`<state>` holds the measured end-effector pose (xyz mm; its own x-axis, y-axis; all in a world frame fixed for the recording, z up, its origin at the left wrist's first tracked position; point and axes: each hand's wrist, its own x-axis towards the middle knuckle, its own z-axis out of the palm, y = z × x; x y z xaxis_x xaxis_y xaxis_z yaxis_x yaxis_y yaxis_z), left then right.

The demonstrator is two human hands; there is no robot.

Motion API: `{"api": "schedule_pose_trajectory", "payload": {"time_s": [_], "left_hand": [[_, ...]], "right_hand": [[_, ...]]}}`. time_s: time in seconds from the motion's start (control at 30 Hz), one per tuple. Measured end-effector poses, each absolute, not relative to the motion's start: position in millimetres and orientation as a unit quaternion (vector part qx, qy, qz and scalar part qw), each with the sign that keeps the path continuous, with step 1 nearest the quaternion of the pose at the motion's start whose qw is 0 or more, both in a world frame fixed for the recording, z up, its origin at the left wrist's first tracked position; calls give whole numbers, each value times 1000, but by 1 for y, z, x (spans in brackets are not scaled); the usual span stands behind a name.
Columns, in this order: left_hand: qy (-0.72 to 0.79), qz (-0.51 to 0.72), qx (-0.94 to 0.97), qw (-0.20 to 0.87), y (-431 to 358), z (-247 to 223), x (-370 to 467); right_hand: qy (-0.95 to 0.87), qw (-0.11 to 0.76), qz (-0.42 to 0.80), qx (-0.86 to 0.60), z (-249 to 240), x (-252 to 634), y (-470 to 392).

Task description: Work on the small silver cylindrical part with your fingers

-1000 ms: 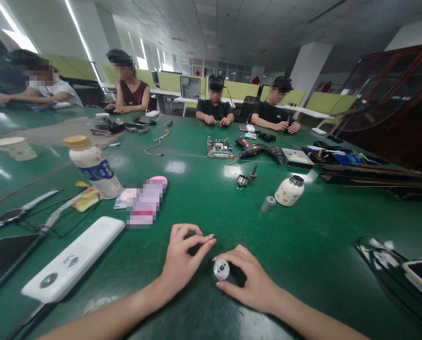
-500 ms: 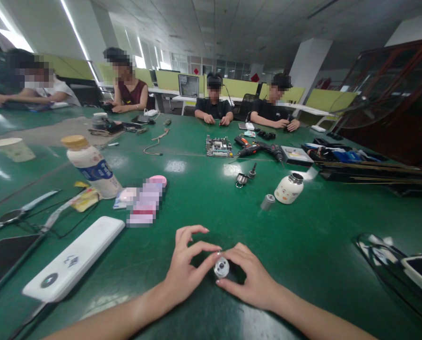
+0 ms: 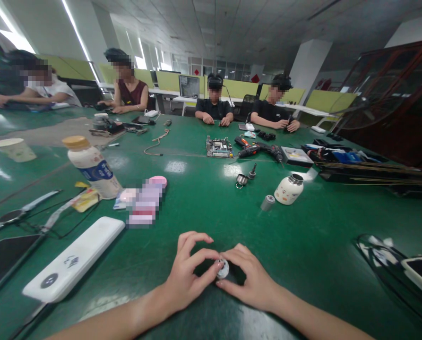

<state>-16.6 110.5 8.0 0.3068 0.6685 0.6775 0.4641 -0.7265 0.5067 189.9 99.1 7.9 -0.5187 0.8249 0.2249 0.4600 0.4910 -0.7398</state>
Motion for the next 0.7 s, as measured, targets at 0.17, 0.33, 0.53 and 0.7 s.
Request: {"api": "schedule_pose_trajectory", "payload": {"time_s": [0.17,0.33,0.53,0.7], "left_hand": [[347,455,813,109,111,11,-16],[340,460,813,108,111,11,-16],[326,453,823,107,110,10,-15],[313,437,835,115,109,11,-17]], "right_hand": [[-816,290,311,-392,7,190,99],[-813,294,316,-391,7,190,99],[-813,300,316,-386,7,190,100],[-814,301,320,-381,6,190,100]]}}
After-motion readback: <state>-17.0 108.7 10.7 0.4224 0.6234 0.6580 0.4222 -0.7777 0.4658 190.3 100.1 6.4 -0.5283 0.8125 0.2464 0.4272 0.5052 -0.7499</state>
